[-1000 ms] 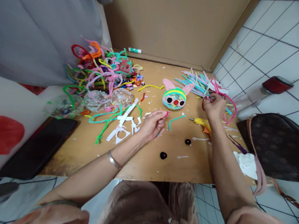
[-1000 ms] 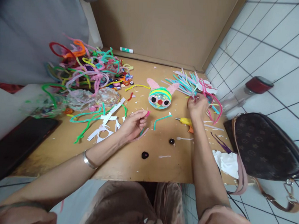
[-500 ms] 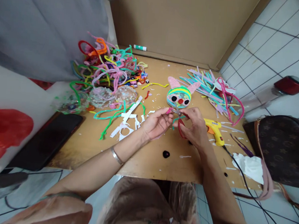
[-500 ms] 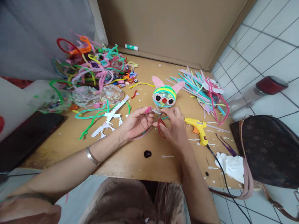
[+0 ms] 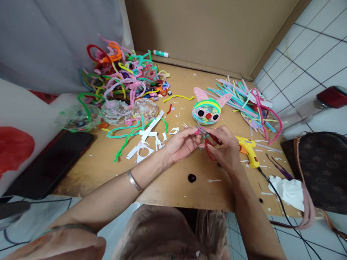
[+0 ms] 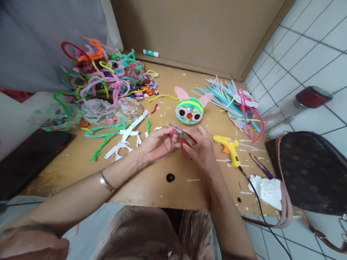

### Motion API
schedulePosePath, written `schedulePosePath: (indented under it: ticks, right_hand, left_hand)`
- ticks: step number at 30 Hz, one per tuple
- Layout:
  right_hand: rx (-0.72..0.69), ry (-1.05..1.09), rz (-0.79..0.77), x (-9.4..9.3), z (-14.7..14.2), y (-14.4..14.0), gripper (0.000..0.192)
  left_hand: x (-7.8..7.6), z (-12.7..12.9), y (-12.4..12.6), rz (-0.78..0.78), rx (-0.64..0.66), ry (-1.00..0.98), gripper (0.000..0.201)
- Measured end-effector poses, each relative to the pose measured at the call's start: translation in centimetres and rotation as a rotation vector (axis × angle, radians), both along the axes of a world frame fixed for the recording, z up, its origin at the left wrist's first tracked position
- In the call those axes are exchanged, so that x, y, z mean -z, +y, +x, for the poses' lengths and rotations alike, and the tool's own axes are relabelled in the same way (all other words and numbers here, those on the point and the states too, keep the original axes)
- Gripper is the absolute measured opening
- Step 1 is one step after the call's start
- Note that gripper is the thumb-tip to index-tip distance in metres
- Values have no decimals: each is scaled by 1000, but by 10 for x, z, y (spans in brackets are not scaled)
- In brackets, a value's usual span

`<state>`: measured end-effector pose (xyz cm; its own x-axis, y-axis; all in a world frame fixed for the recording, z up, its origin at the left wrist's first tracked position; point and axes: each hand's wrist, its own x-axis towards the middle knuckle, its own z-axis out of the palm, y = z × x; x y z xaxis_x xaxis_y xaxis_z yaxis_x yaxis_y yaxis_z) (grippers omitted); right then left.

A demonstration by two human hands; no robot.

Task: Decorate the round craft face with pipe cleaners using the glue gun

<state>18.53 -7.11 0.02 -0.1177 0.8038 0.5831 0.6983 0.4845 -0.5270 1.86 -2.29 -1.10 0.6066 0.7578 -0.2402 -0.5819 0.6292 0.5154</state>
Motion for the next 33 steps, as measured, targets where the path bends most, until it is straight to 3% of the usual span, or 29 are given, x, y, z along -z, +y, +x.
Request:
schedulePosePath:
  ticks: [6, 12, 17, 21, 27, 31, 33]
  right_hand:
    - [5, 26, -19, -3, 0, -4, 22]
    - [61, 72, 3, -4, -2, -4, 19]
    - [238, -96, -144, 4, 9, 2, 26]
    - [344, -245, -307, 6, 10, 1, 18]
    - [469, -384, -385, 1, -11, -3, 9]
    - [486, -308, -383, -5, -9, -8, 15]
    - [593, -238, -381, -10, -1, -11, 18]
  left_hand:
    - [1, 1, -1, 19, 6, -6, 7]
    - [-6, 0, 1, -60, -67, -28, 13]
    - [-4, -2, 10, -39, -266, 40, 19]
    - [-1, -4, 15, 45, -399, 138, 27]
    - [0, -1, 9, 165, -333, 212, 28]
    - [1, -1, 7, 187, -320, 258, 31]
    - [1, -1, 7, 189, -325, 261, 32]
